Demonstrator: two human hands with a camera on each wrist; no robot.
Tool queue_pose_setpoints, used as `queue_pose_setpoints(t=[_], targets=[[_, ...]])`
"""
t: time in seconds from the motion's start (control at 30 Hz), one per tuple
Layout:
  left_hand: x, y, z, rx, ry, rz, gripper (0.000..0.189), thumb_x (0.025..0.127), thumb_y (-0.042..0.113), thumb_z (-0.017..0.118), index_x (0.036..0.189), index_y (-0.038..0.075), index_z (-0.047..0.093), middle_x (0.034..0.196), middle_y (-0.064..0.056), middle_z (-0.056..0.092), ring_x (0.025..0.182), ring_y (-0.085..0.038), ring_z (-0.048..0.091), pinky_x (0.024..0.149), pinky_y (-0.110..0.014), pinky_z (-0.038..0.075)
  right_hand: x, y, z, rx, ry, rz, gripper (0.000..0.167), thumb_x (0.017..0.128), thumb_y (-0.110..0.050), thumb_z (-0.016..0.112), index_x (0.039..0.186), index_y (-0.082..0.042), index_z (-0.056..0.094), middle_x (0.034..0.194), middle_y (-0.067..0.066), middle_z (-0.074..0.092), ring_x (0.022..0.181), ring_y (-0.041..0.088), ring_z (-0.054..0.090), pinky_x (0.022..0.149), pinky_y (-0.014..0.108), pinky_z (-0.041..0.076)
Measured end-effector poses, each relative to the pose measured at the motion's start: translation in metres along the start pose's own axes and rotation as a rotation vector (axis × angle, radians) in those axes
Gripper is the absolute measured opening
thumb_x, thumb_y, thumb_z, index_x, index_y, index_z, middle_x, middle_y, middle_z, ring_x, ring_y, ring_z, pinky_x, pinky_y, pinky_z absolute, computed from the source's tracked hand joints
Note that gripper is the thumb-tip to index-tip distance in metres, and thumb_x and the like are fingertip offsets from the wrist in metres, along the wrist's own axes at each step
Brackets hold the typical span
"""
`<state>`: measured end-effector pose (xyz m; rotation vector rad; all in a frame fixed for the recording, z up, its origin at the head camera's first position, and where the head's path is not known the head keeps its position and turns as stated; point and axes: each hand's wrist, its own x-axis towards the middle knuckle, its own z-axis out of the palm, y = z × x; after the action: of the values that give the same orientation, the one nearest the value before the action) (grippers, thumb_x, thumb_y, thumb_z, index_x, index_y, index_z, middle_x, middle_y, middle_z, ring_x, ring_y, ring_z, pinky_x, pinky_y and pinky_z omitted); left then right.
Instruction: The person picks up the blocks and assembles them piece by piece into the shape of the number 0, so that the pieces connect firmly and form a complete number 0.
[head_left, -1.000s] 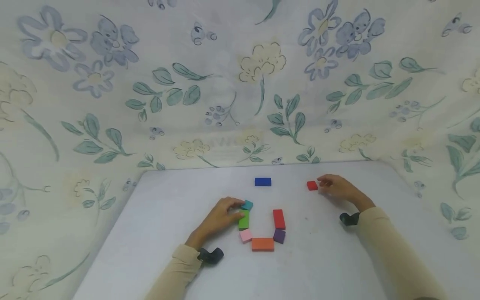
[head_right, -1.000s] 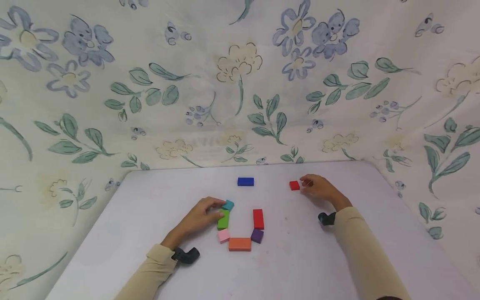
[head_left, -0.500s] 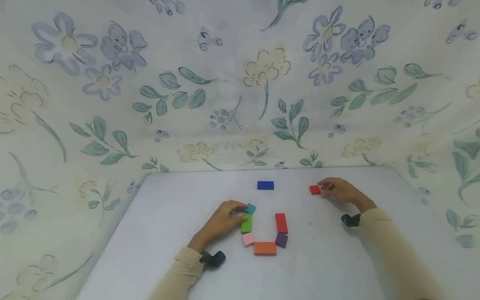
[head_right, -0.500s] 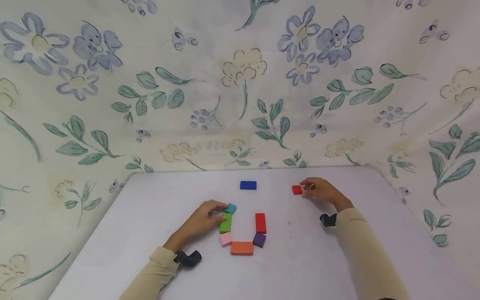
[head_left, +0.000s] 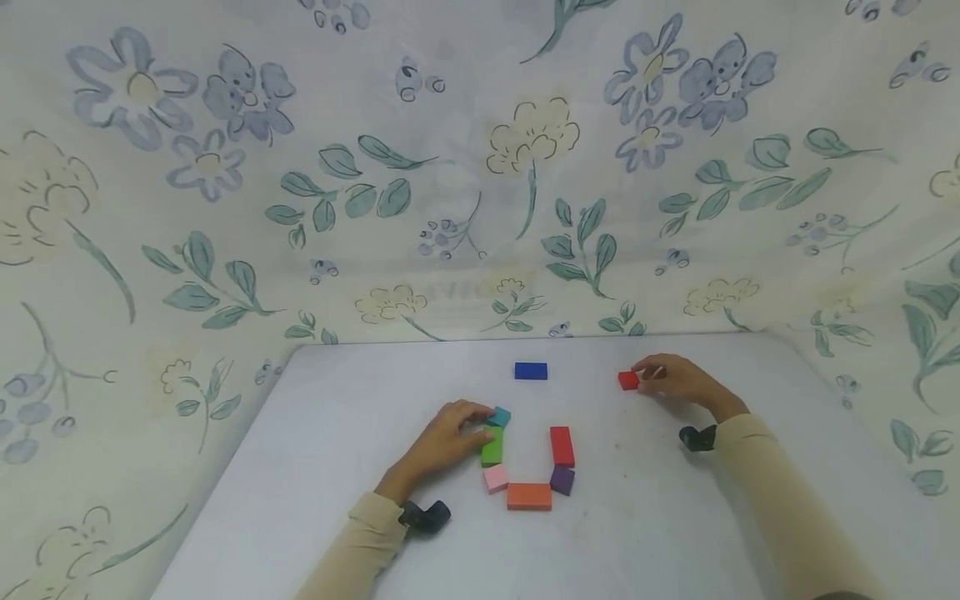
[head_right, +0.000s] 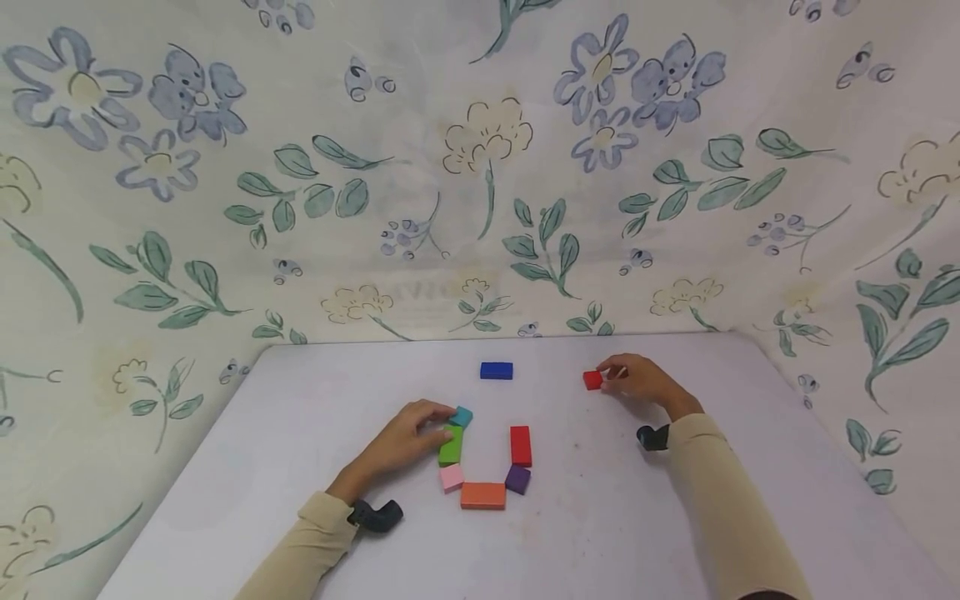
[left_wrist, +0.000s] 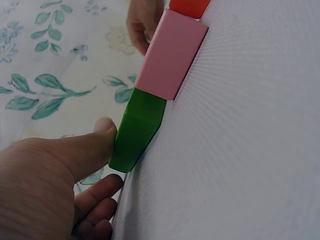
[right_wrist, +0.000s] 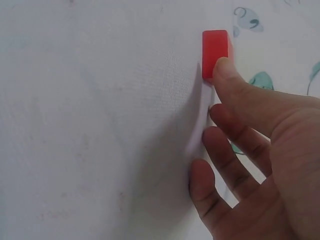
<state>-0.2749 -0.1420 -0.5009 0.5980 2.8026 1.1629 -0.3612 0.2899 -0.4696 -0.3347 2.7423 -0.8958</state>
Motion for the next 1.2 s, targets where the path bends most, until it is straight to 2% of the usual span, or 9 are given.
queue_pose_setpoints(t=[0.3, 0.47, 0.6, 0.77, 1.2], targets=[[0.000, 0.000, -0.001, -0.004, -0.008, -0.003, 0.039, 0.094, 0.038, 0.068, 0.130, 0.023, 0.064, 0.128, 0.004, 0.063, 0.127, -0.022, 0.054, 0.108, -0.048, 0.044, 0.002, 0.002, 0.005, -0.021, 0.029, 0.019, 0.036, 0.095, -0.022, 0.068, 0.129, -0.010, 0.063, 0.120, 0.014, 0.063, 0.112, 0.033, 0.057, 0.092, 0.048, 0.052], [-0.001, 0.000, 0.001, 0.004, -0.009, -0.002, 0.040, 0.094, 0.039, 0.067, 0.130, 0.022, 0.064, 0.130, 0.002, 0.063, 0.127, -0.022, 0.054, 0.107, -0.048, 0.045, -0.001, 0.004, 0.007, -0.037, 0.051, -0.005, 0.035, 0.096, -0.022, 0.065, 0.128, -0.008, 0.062, 0.117, 0.014, 0.064, 0.112, 0.034, 0.056, 0.098, 0.053, 0.049], [-0.001, 0.001, 0.000, 0.003, -0.015, -0.010, 0.040, 0.094, 0.038, 0.067, 0.130, 0.022, 0.064, 0.130, 0.003, 0.063, 0.127, -0.021, 0.054, 0.108, -0.047, 0.045, -0.003, 0.005, 0.007, -0.029, 0.047, -0.014, 0.035, 0.098, -0.023, 0.063, 0.129, -0.007, 0.061, 0.121, 0.015, 0.064, 0.116, 0.035, 0.055, 0.102, 0.057, 0.045], [-0.001, 0.003, -0.004, 0.007, -0.005, -0.028, 0.039, 0.093, 0.036, 0.069, 0.130, 0.023, 0.064, 0.129, 0.004, 0.063, 0.129, -0.020, 0.053, 0.109, -0.046, 0.043, -0.004, 0.003, 0.005, 0.012, 0.029, -0.035, 0.035, 0.098, -0.023, 0.063, 0.129, -0.007, 0.061, 0.123, 0.016, 0.064, 0.115, 0.034, 0.057, 0.098, 0.052, 0.050], [-0.001, 0.004, -0.002, -0.004, -0.003, -0.038, 0.039, 0.093, 0.037, 0.069, 0.130, 0.025, 0.064, 0.133, 0.003, 0.062, 0.132, -0.023, 0.052, 0.111, -0.049, 0.042, -0.011, -0.028, 0.017, 0.014, 0.006, -0.131, 0.038, 0.096, -0.025, 0.067, 0.129, -0.008, 0.062, 0.122, 0.013, 0.067, 0.115, 0.032, 0.060, 0.099, 0.050, 0.052]])
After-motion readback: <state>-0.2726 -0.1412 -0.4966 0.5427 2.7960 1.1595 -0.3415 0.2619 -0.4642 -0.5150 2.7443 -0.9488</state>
